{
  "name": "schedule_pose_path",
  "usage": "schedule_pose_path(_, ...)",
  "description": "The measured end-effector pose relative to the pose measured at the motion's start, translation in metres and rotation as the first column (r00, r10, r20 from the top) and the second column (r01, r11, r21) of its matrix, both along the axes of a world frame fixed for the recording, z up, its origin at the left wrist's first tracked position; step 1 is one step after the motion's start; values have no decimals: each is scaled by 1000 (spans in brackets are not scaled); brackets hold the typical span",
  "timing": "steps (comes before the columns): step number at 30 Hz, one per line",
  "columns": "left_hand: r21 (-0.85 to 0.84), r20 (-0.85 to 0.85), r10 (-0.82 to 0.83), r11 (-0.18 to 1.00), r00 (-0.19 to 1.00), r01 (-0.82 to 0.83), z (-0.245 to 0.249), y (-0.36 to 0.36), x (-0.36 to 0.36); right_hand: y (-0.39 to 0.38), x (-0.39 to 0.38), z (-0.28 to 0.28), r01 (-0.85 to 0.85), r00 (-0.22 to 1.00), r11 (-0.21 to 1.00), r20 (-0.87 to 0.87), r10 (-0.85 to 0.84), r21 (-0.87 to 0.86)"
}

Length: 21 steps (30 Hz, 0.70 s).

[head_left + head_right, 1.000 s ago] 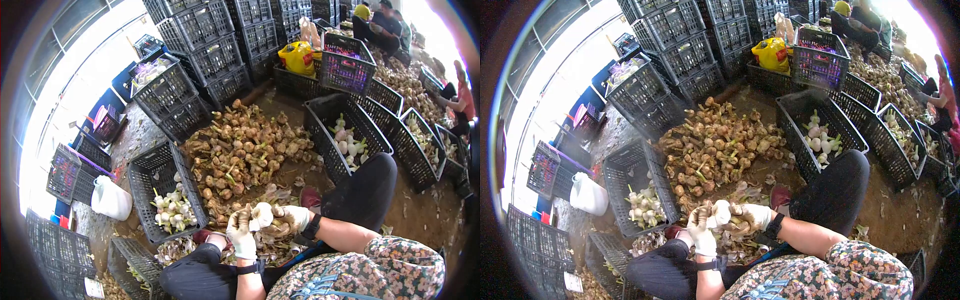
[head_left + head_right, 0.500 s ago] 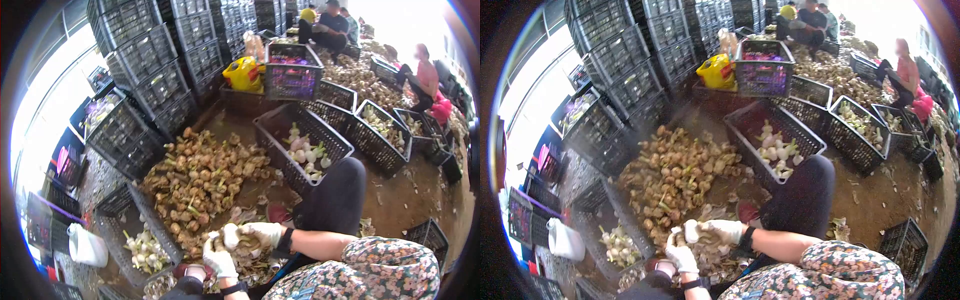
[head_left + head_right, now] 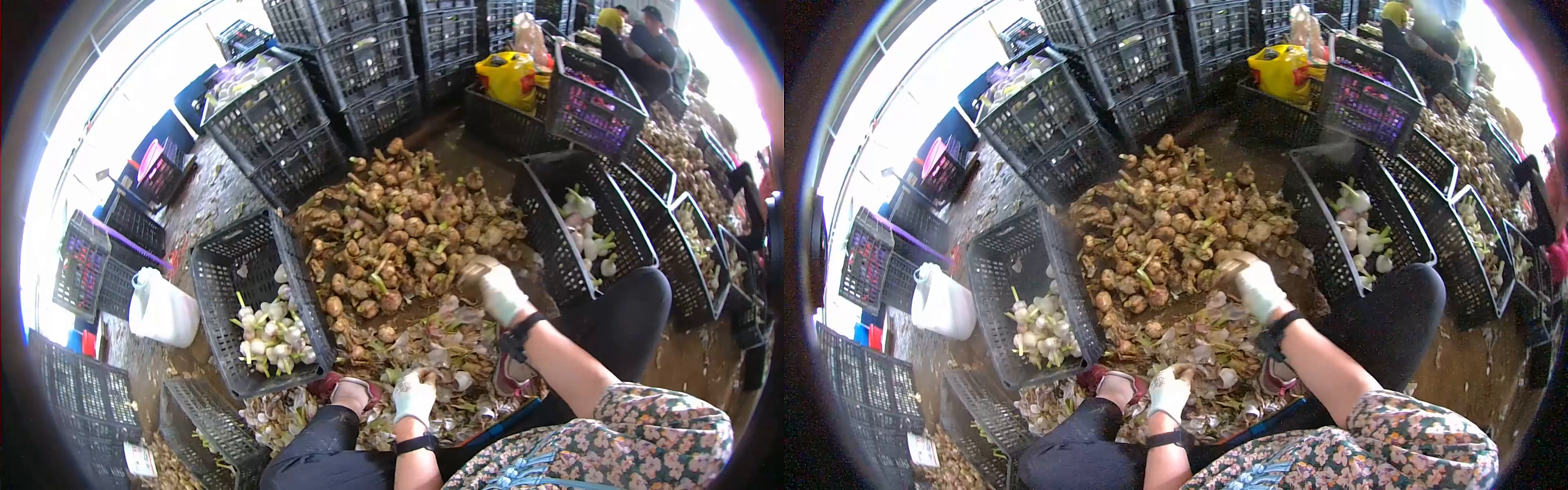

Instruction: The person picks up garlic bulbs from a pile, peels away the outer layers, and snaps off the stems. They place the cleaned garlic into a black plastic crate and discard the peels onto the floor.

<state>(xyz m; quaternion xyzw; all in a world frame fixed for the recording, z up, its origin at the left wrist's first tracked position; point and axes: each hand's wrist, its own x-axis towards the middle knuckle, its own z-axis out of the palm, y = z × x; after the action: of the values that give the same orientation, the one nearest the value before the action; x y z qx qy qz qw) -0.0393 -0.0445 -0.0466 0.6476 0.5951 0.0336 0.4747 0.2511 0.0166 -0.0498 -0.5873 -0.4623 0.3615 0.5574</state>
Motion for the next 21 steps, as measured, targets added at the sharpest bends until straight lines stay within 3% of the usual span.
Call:
schedule_pose_path(1, 126, -32, 41, 991, 999, -36, 4, -1, 0, 9, -45, 24, -76, 994, 941, 54, 99, -331)
schedule_pose_path(2, 253, -63, 92, 965, 994, -73, 6, -1, 1, 35, -81, -4, -248, 968, 916, -120, 220, -316)
schedule_pose_path(3, 355, 25, 160, 921, 987, -158, 1, 0, 0, 44, -106, -30, -272, 935, 792, 45, 352, -547)
schedule_pose_path(4, 390, -6, 252, 892, 968, -230, 8, 1, 2, 61, -135, -85, -244, 798, 859, 409, 442, -451)
schedule_pose_path(5, 399, 132, 315, 851, 940, -341, 6, 2, 1, 71, -158, -74, -383, 695, 733, 347, 630, -562)
schedule_pose_path(6, 400, 269, 372, 796, 888, -454, 3, 4, -1, 86, -183, -116, -426, 295, 556, 471, 831, -714)
schedule_pose_path(7, 429, 324, 410, 740, 853, -518, -2, 7, -3, 92, -195, -117, -398, 387, 522, 378, 841, -755)
schedule_pose_path(8, 354, 405, 464, 715, 788, -603, -12, 9, -7, 94, -204, -114, -371, 476, 480, 281, 834, -795)
schedule_pose_path(10, 194, 507, 577, 647, 640, -737, -21, 8, -11, 97, -207, -97, -267, 477, 505, 342, 809, -821)
schedule_pose_path(11, 119, 538, 646, 577, 541, -808, -18, 10, -12, 96, -203, -110, -330, 671, 575, 242, 700, -748)
schedule_pose_path(12, 39, 562, 702, 506, 438, -861, -16, 12, -12, 91, -194, -123, -355, 824, 654, 107, 556, -668)
schedule_pose_path(13, 6, 544, 736, 476, 402, -879, -22, 12, -16, 82, -182, -127, -469, 881, 697, -236, 409, -542)
schedule_pose_path(14, -174, 642, 730, 438, 236, -882, -31, 13, -21, 75, -174, -125, -516, 790, 765, -560, 250, -386)
schedule_pose_path(15, -184, 661, 716, 444, 224, -877, -39, 11, -21, 60, -171, -121, -553, 518, 823, -827, 218, -129)
schedule_pose_path(16, -191, 681, 700, 453, 215, -871, -26, 15, -17, 44, -173, -38, -635, 518, 708, -850, 93, -309)
schedule_pose_path(18, -91, 733, 578, 606, 359, -790, 2, 21, -14, 20, -166, -30, -713, 110, 700, -992, 67, -32)
schedule_pose_path(20, 18, 734, 505, 654, 454, -756, 33, 18, -8, -4, -176, 7, -680, 356, 731, -895, 268, -51)
schedule_pose_path(21, -82, 820, 474, 651, 320, -754, 30, 18, -7, -13, -171, 32, -646, 547, 747, -779, 306, -160)
